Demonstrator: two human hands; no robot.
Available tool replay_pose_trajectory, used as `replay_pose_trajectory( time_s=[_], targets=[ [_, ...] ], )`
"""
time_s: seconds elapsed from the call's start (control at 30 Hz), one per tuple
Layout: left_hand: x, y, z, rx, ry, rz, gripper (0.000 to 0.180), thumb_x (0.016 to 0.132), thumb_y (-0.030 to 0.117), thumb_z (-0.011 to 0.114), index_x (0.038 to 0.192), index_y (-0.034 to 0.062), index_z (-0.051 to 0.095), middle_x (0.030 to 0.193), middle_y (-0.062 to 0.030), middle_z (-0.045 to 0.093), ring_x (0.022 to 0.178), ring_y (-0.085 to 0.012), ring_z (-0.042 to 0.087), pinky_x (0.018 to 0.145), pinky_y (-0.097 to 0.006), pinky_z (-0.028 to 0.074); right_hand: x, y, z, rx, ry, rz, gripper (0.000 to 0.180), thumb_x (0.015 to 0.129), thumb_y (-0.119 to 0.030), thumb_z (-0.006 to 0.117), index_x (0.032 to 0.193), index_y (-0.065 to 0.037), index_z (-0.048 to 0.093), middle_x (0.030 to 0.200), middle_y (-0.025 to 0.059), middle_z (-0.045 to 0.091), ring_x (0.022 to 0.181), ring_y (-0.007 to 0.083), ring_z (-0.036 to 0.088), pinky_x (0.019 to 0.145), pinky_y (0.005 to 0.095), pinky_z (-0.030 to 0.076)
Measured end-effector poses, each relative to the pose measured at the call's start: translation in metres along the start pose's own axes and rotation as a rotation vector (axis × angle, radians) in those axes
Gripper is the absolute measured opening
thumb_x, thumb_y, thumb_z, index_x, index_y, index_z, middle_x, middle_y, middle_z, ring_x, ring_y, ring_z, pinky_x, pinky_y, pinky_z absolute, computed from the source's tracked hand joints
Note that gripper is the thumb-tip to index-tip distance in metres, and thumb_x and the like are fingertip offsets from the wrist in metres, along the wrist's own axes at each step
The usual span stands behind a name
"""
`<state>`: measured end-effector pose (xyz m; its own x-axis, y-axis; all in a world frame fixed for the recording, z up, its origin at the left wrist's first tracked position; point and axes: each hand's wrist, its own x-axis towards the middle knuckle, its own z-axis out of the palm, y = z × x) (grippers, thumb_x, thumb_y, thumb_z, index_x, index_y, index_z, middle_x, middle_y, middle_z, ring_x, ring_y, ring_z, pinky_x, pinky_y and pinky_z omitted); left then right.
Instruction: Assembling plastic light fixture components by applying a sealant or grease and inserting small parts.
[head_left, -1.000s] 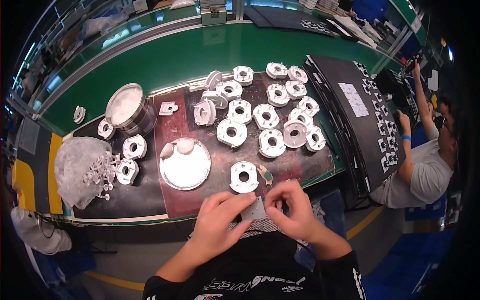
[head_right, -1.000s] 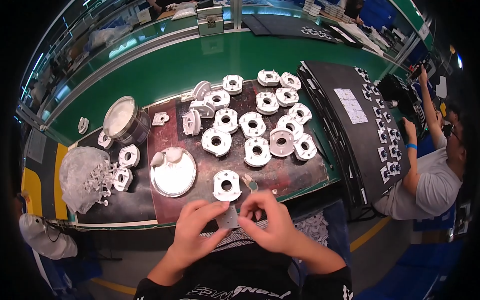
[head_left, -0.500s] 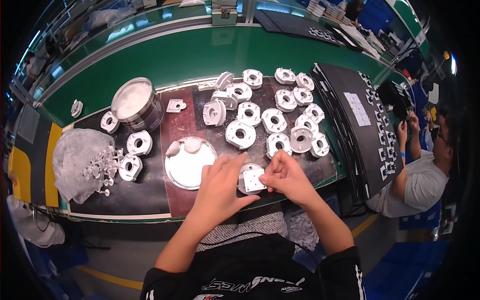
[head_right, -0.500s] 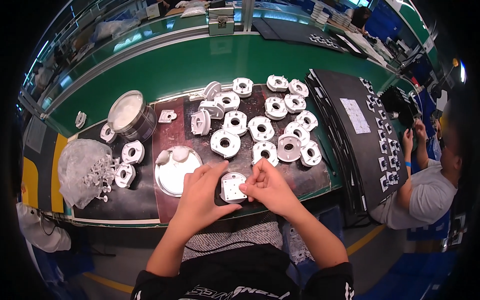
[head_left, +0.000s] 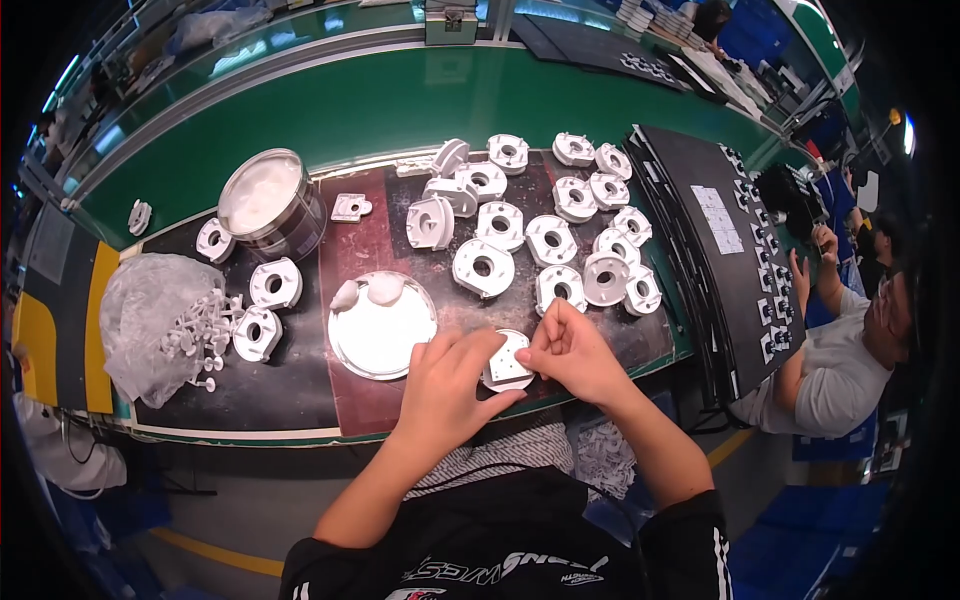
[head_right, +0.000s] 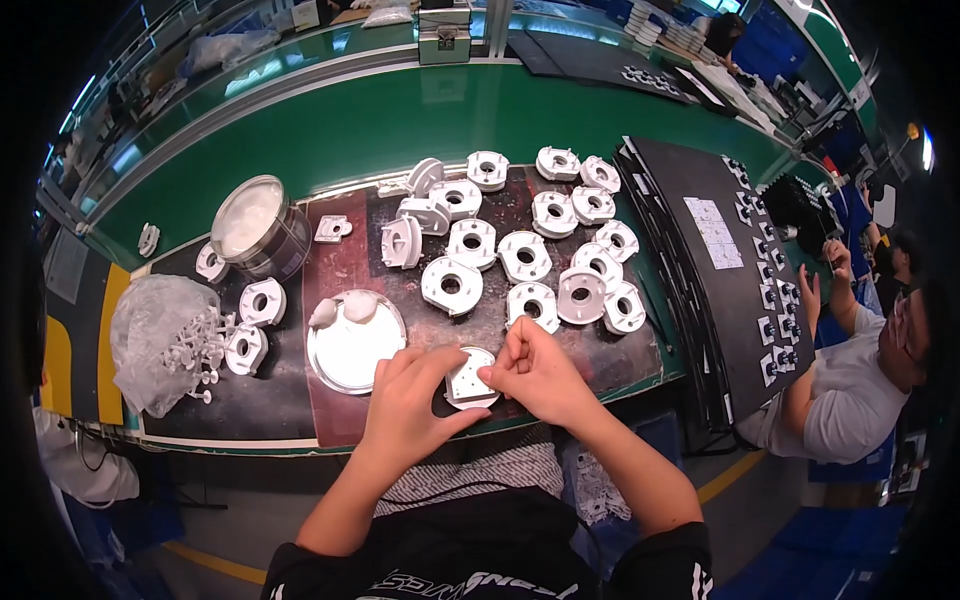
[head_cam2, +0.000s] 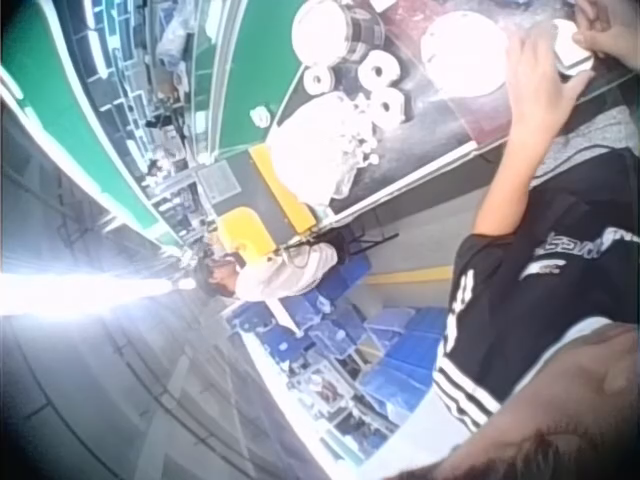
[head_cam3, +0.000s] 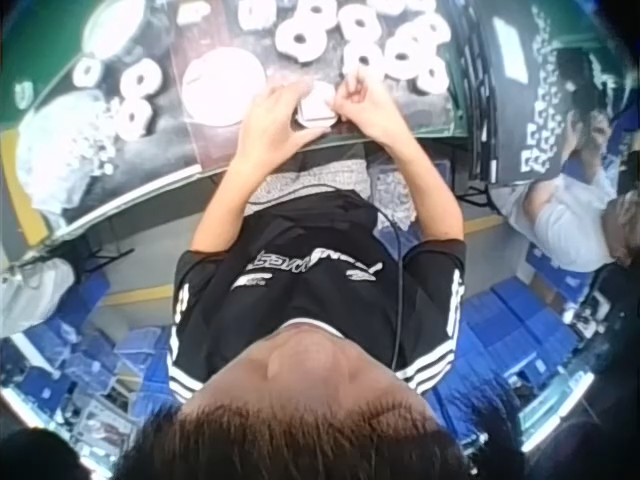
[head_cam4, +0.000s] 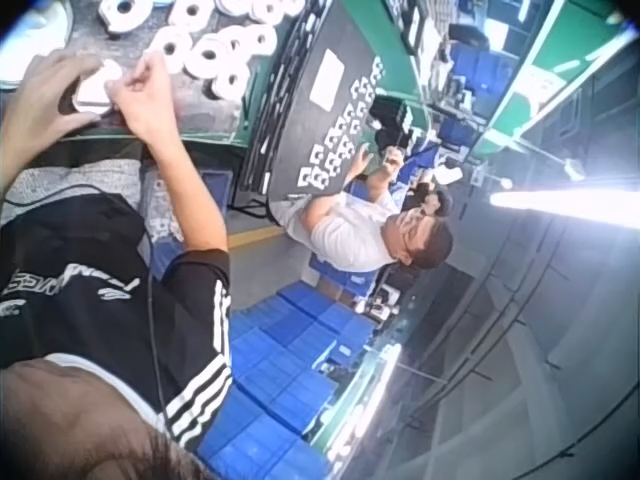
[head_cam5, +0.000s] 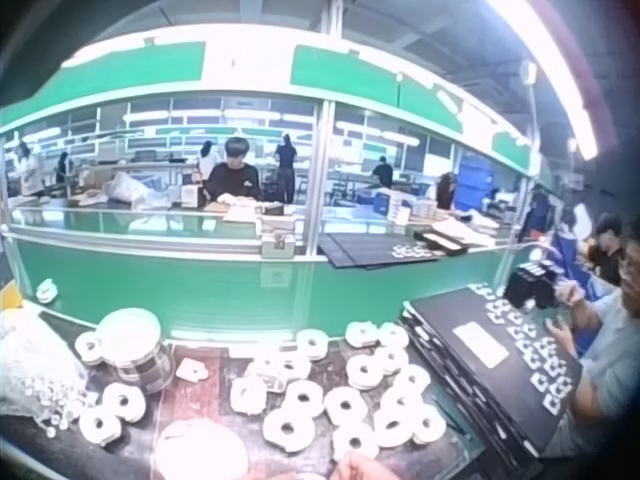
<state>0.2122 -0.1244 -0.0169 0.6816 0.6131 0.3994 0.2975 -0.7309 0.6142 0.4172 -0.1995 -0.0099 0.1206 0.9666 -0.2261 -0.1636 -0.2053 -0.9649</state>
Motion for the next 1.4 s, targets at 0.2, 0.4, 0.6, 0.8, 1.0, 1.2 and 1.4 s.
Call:
replay_pose_trajectory(
  time_s=[0.2,0.4,0.6,0.8,1.0,1.2,1.4],
  targets=[
    [-0.016,-0.004,0.02,0.088,0.151,0.076,0.054,0.07,0.038,0.09,0.114,0.0113,0.074,0.127,-0.0067,0.068,0.102,-0.0245,0.061,0.08,-0.038,0.042,-0.005,0.005,0.006,0.004,0.064,-0.026,0.041,0.09,0.003,0.076,0.091,-0.012,0.037,0.077,0.0011,0.06,0.063,0.0041,0.053,0.053,0.0203,0.043],
    [-0.02,-0.002,0.022,0.187,0.167,0.103,0.055,0.071,0.039,0.089,0.117,0.0115,0.074,0.13,-0.0082,0.068,0.101,-0.0233,0.061,0.079,-0.036,0.04,-0.006,0.01,0.001,0.013,0.048,-0.06,0.04,0.09,0.004,0.074,0.09,-0.011,0.038,0.081,0.0017,0.057,0.071,0.0039,0.053,0.061,0.0208,0.045],
    [-0.024,-0.004,0.023,0.183,0.171,0.109,0.054,0.073,0.039,0.088,0.117,0.0115,0.074,0.131,-0.0082,0.068,0.102,-0.023,0.061,0.078,-0.036,0.04,-0.009,0.012,0.004,0.042,0.005,-0.059,0.035,0.091,0.004,0.074,0.092,-0.01,0.042,0.087,0.0,0.054,0.078,0.0039,0.051,0.068,0.0206,0.044],
    [-0.024,-0.002,0.024,0.209,0.166,0.077,0.054,0.072,0.04,0.089,0.116,0.0131,0.074,0.133,-0.0063,0.067,0.105,-0.0247,0.06,0.084,-0.037,0.041,-0.008,0.025,0.001,-0.041,0.036,-0.131,0.028,0.093,-0.003,0.074,0.094,-0.009,0.047,0.086,-0.0046,0.053,0.074,0.001,0.049,0.064,0.0179,0.041],
    [-0.03,0.007,0.001,0.215,0.216,0.079,0.061,0.081,0.047,0.08,0.132,0.0161,0.065,0.144,-0.0112,0.057,0.121,-0.0251,0.055,0.086,-0.039,0.039,-0.013,0.031,-0.002,-0.075,0.12,-0.244,0.016,0.1,-0.008,0.065,0.095,-0.008,0.05,0.085,-0.0029,0.054,0.071,0.0035,0.048,0.063,0.0202,0.041],
    [-0.053,-0.041,-0.104,0.527,0.5,-0.18,0.025,0.082,0.011,0.075,0.106,0.009,0.07,0.114,-0.0089,0.068,0.105,-0.029,0.062,0.092,-0.042,0.041,-0.019,0.039,-0.008,0.04,0.132,-0.387,0.023,0.102,-0.017,0.063,0.089,-0.009,0.045,0.071,0.0016,0.047,0.058,0.0075,0.039,0.053,0.0228,0.032],
    [-0.11,-0.104,-0.176,0.83,0.519,-0.586,0.028,0.087,0.012,0.072,0.113,0.0074,0.065,0.113,-0.0096,0.066,0.107,-0.0324,0.06,0.09,-0.044,0.045,-0.018,0.038,-0.006,0.09,0.101,-0.4,0.022,0.102,-0.013,0.063,0.089,-0.008,0.046,0.073,0.0012,0.051,0.06,0.0071,0.044,0.054,0.022,0.033]
  ],
)
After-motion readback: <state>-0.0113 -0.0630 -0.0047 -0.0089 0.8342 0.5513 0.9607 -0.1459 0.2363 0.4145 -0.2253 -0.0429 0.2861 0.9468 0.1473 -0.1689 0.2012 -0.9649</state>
